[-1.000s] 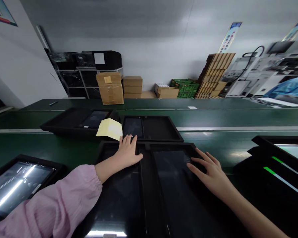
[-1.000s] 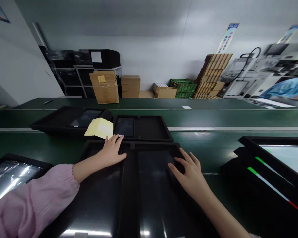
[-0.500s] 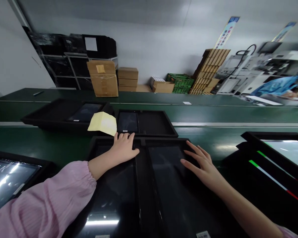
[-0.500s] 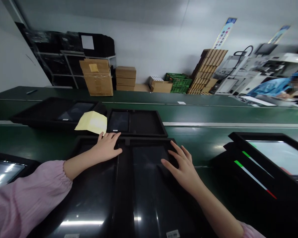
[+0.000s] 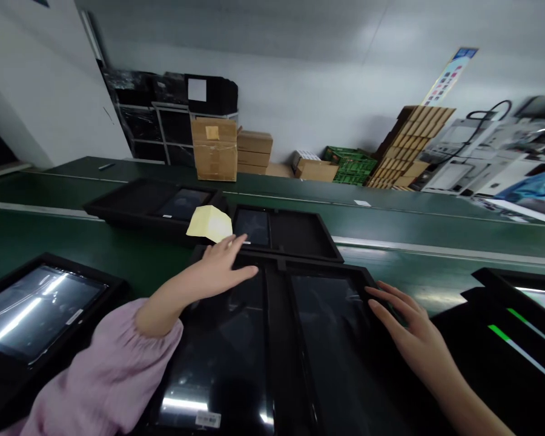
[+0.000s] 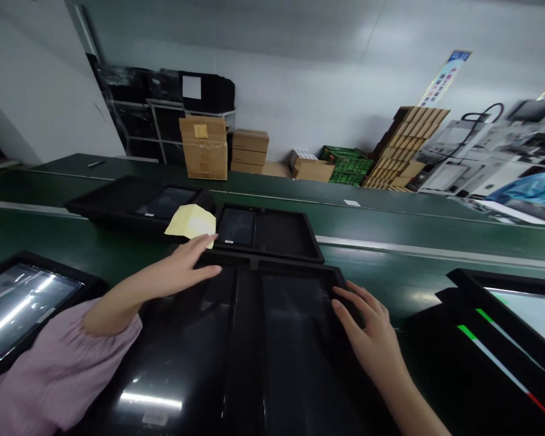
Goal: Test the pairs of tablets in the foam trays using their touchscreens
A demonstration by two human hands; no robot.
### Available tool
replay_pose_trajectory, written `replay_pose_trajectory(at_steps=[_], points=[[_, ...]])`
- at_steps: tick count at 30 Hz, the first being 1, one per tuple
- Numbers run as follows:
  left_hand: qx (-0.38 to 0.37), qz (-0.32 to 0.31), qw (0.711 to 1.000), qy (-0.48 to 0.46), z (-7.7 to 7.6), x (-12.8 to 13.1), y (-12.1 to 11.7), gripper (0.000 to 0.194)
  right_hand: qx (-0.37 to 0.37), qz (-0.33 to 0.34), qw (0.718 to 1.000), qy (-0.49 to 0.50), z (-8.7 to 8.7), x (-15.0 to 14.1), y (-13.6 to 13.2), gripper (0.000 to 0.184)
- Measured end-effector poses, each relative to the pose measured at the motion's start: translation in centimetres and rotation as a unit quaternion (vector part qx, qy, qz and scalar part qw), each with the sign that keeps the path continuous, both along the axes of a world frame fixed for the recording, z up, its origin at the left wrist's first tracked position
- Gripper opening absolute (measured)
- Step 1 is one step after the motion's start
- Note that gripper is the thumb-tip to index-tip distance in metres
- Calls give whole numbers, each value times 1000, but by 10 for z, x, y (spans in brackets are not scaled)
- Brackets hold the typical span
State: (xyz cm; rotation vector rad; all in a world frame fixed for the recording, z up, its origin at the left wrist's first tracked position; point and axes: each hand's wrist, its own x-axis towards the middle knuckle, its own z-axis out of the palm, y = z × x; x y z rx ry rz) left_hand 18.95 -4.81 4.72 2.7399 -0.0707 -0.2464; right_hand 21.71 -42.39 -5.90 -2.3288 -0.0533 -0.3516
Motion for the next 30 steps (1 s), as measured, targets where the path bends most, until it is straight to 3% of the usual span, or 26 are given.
replay_pose_trajectory(at_steps=[2,5,8,13,19,24,30], points=[[-90,67,993,-45,2,-25,28,84,6,10,1000,-1,3,-3,1,57],[-119,153,980,-48,-12,-52,62,94,8,18,1000,-12,8,-8,6,53],[-112,136,984,17,-32,-64,77,104,4,36,999,-40,14,-13,13,49],[-98,77,992,35,-44,-62,78,107,-21,69,996,-56,19,-18,19,44],[-67,82,994,33,-40,-62,77,110,-53,86,992,-81,17,-19,19,41],[-56,108,985,125,-34,-57,66,114,-70,151,979,-116,20,-23,19,30],[-89,153,983,45,-49,-42,61,105,-86,237,956,-149,29,-27,26,25]])
